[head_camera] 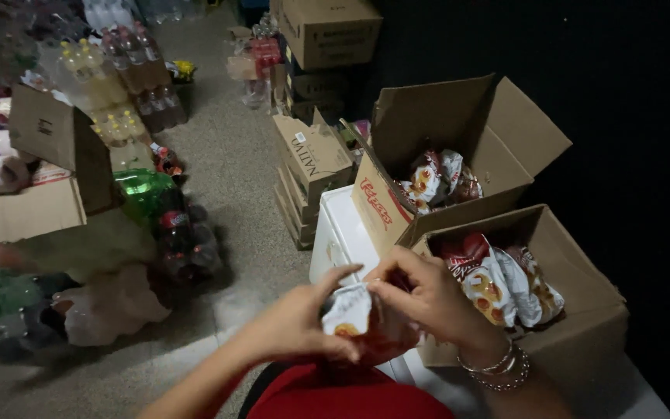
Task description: The person repeatedly picks up small food packages from a cardboard box, folds the top edges to seal them, and places them back into the box. The person handles multiple packages one at a time in a repetitive sequence.
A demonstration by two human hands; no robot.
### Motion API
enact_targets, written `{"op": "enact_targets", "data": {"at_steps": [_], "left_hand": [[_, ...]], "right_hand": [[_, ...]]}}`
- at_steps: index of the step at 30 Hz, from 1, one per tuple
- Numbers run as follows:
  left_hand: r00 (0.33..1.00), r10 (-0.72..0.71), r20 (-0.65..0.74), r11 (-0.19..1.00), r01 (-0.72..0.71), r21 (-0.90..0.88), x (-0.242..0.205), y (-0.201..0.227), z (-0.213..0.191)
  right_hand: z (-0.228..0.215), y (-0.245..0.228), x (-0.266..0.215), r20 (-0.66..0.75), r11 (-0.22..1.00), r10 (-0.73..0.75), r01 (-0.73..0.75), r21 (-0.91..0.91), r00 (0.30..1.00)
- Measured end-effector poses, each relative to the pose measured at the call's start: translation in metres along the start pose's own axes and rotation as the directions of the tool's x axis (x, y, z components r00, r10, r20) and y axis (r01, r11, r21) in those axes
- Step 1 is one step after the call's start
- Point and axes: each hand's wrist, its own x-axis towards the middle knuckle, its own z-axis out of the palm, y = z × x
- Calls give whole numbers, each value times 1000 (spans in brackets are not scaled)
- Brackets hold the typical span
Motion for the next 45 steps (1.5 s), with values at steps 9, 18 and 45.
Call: {"op": "enact_targets", "data": {"at_steps": [9, 18, 45], "left_hand": [[912, -380, -155, 463, 42, -886, 33, -71, 44], [833, -504, -230, 247, -116, -962, 27, -54, 47], [802, -355, -480, 748, -64, -661, 37, -75, 78]], "right_hand": [[8, 38, 6, -261, 970, 180, -127, 207, 949], [90, 88, -20, 1, 358, 896, -723, 590, 444], [78, 77, -23, -460, 678, 548, -49, 733, 698]]}}
